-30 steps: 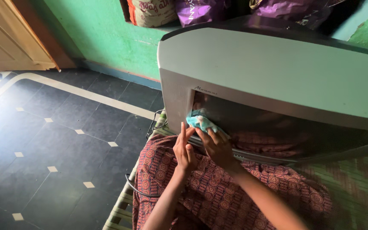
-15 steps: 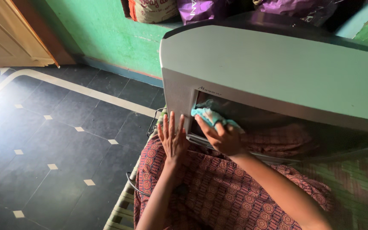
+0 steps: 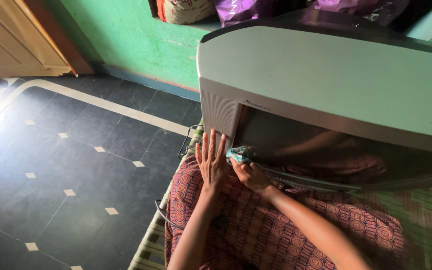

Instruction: The person wipes the top and side surfaces of a television set with a cloth and then cleans the front screen area.

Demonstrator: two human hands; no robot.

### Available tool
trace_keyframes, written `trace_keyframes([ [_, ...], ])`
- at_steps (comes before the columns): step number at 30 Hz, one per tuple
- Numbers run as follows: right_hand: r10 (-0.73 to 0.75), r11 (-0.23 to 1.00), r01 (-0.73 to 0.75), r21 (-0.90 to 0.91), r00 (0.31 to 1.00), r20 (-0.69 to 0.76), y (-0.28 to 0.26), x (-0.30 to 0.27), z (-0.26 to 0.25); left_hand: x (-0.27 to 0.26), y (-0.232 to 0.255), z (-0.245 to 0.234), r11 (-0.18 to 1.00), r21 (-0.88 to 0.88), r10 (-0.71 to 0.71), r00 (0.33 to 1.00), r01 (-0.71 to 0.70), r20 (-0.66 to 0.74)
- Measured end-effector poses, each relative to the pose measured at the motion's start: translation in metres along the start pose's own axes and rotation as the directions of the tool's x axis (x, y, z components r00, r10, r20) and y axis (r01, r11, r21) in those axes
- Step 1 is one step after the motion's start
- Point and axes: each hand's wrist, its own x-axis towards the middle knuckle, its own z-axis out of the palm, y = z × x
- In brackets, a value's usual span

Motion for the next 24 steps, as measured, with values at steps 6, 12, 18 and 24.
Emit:
trace_keyframes([
  [6, -0.136, 0.903, 0.124, -0.412, 0.991, 0.001, 0.004, -0.005, -0.006, 0.002, -0.002, 0.000, 0.999, -0.045, 0.017, 1.000, -0.017, -0.016],
  [12, -0.227, 0.964, 0.223, -0.144, 0.974, -0.017, 0.022, -0.088, 0.036, 0.000, -0.004, 0.003, 0.999, -0.036, -0.007, 0.999, 0.009, 0.047],
  [18, -0.186, 0.887, 0.100, -0.451, 0.971, -0.151, 0.068, -0.185, 0.029, -0.001, -0.004, 0.010, 0.999, -0.037, -0.010, 0.999, 0.011, 0.039],
  [24, -0.321, 0.788, 0.270, -0.553, 0.947, 0.003, 0.072, -0.171, 0.016, -0.003, 0.000, 0.012, 0.991, -0.129, -0.035, 0.999, 0.040, 0.034],
])
